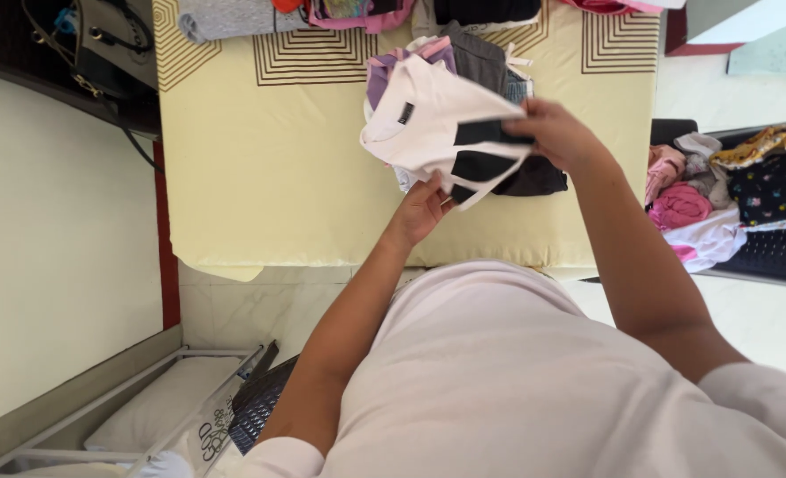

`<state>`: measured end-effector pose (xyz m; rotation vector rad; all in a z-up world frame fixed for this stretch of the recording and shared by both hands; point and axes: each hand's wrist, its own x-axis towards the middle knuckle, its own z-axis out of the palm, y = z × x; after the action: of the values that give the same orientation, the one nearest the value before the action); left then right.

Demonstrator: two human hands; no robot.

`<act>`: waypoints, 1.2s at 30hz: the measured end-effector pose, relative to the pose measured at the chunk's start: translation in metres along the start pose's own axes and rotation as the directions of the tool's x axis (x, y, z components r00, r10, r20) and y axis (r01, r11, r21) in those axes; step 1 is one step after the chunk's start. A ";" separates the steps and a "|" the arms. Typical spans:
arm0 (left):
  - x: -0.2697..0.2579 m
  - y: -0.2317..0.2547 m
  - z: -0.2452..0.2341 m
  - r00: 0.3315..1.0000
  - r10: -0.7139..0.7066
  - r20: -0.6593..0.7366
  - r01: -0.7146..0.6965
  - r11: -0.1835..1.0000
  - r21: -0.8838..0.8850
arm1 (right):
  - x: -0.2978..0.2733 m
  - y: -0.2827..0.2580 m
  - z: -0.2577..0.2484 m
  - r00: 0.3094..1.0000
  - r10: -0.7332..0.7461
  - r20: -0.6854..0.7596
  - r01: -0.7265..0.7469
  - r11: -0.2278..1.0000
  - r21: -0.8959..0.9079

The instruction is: The recorder picks up various items of clothing from a chair and folds them on a table.

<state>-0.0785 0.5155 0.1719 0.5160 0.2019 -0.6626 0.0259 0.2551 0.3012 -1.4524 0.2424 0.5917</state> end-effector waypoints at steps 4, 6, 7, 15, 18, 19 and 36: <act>-0.004 0.013 0.006 0.992 0.087 -0.093 -0.090 0.995 -0.031 | 0.013 0.053 -0.005 0.979 0.199 0.051 -0.195 0.978 -0.075; -0.006 0.025 0.013 0.988 0.057 -0.142 -0.048 0.996 0.069 | 0.019 0.069 0.005 0.956 0.276 0.097 -0.286 0.952 0.107; -0.005 0.033 0.016 0.980 0.030 -0.197 0.003 0.986 0.165 | 0.024 0.076 0.010 0.925 0.345 0.159 -0.377 0.882 0.282; -0.023 0.111 0.083 0.964 0.239 -0.118 -0.161 0.874 0.459 | 0.018 0.007 0.042 0.951 0.118 0.285 -0.221 0.906 0.361; 0.027 0.187 0.051 0.937 0.337 0.094 -0.300 0.634 0.713 | 0.065 -0.020 0.056 0.944 0.202 0.263 -0.312 0.807 0.501; 0.049 0.219 0.040 0.921 0.335 0.202 -0.337 0.419 0.843 | 0.085 -0.031 0.058 0.947 0.172 0.272 -0.278 0.862 0.424; 0.167 0.382 0.043 0.560 0.810 0.176 -0.035 -0.189 0.981 | 0.250 -0.138 0.129 0.728 -0.588 -0.352 0.197 0.672 -0.714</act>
<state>0.2930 0.6597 0.3018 2.1976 0.0155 0.3986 0.2807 0.4373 0.3110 -2.2658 0.1541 -0.2047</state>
